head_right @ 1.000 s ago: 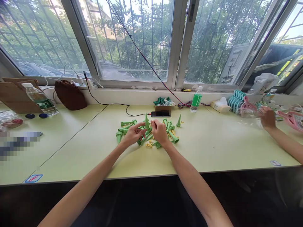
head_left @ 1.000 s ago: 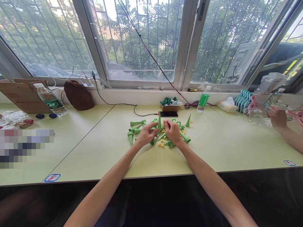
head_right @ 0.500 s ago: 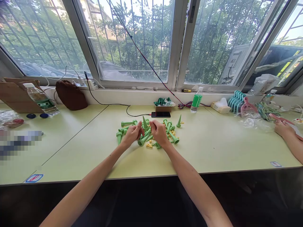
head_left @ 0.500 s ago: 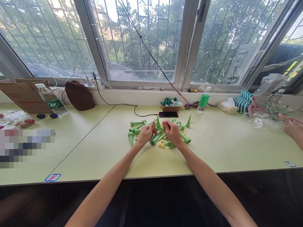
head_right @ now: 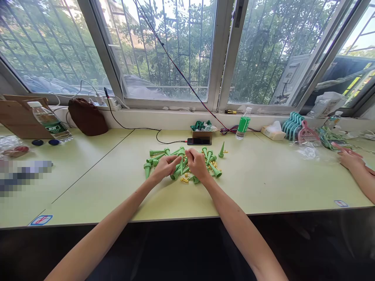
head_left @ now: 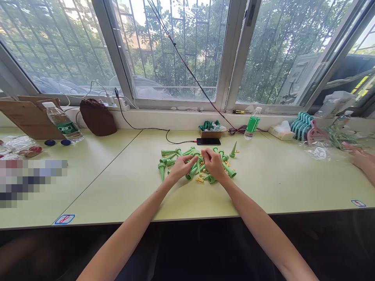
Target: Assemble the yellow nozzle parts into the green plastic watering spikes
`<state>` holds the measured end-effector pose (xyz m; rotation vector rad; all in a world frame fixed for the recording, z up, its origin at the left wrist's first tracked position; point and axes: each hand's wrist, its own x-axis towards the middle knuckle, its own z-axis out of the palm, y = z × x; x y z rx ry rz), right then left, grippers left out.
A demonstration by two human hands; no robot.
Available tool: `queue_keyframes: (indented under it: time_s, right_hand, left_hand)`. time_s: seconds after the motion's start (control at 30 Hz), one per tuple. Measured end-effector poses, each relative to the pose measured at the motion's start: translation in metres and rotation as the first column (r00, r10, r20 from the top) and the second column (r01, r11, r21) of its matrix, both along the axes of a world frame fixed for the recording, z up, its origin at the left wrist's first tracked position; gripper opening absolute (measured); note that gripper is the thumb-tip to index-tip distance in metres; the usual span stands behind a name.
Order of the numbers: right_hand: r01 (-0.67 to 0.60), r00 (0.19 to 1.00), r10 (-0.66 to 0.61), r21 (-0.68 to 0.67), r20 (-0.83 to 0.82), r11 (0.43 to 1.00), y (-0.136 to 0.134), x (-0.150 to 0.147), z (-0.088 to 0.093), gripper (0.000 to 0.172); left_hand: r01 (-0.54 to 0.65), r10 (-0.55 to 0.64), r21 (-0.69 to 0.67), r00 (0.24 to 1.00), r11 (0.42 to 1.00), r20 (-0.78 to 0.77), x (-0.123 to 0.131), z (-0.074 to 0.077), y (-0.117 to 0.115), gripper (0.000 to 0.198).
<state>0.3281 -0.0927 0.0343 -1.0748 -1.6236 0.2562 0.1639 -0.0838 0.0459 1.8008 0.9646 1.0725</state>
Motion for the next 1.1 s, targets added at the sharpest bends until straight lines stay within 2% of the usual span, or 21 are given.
queue_keyframes:
  time_s: [0.1, 0.23, 0.33, 0.47, 0.53, 0.63, 0.7, 0.77, 0.83, 1.0, 1.1]
  right_hand:
    - [0.030, 0.999, -0.030, 0.013, 0.014, 0.999, 0.002, 0.000, -0.001, 0.038]
    - [0.040, 0.999, -0.040, 0.013, 0.024, 0.999, 0.003, -0.001, -0.002, 0.038]
    - [0.048, 0.999, -0.049, 0.007, 0.014, 0.999, 0.001, -0.002, -0.001, 0.039]
    - [0.111, 0.992, -0.110, 0.006, -0.053, 0.994, -0.001, -0.001, 0.002, 0.037]
    - [0.146, 0.985, -0.144, 0.016, -0.094, 0.989, -0.001, 0.001, 0.002, 0.037]
    - [0.151, 0.982, -0.147, 0.024, -0.117, 0.988, -0.001, 0.002, 0.001, 0.037]
    - [0.096, 0.991, -0.093, 0.024, -0.097, 0.995, -0.001, 0.001, 0.001, 0.036]
    - [0.006, 0.998, -0.004, 0.024, -0.061, 1.000, -0.002, -0.001, 0.000, 0.034]
    - [-0.062, 0.997, 0.063, 0.022, -0.038, 0.998, -0.002, -0.003, 0.000, 0.033]
    - [-0.081, 0.995, 0.081, 0.011, -0.053, 0.997, -0.001, -0.004, -0.002, 0.032]
    - [-0.067, 0.996, 0.067, 0.005, -0.066, 0.998, 0.000, -0.003, -0.002, 0.032]
  left_hand:
    - [-0.009, 0.016, 0.087, 0.997, 0.996, -0.081, 0.001, -0.002, 0.000, 0.036]
    - [-0.091, 0.106, 0.159, 0.990, 0.983, -0.090, 0.000, -0.002, 0.002, 0.031]
    - [-0.102, 0.130, 0.218, 0.984, 0.971, -0.121, 0.001, -0.005, 0.003, 0.030]
    - [-0.089, 0.119, 0.235, 0.986, 0.968, -0.115, 0.004, -0.009, 0.003, 0.035]
    - [-0.121, 0.140, 0.219, 0.988, 0.968, -0.072, 0.005, -0.009, 0.005, 0.037]
    - [-0.137, 0.139, 0.088, 0.990, 0.987, -0.014, 0.004, -0.007, 0.008, 0.047]
    - [-0.034, 0.034, -0.102, 0.999, 0.994, -0.004, 0.003, -0.005, 0.010, 0.062]
    - [0.100, -0.098, -0.285, 0.995, 0.953, 0.020, 0.001, -0.004, 0.011, 0.071]
    - [0.179, -0.170, -0.385, 0.984, 0.906, 0.057, -0.001, -0.004, 0.012, 0.074]
    - [0.257, -0.229, -0.451, 0.966, 0.854, 0.118, -0.007, -0.001, 0.012, 0.070]
    - [0.286, -0.253, -0.430, 0.958, 0.856, 0.133, -0.007, 0.000, 0.009, 0.063]
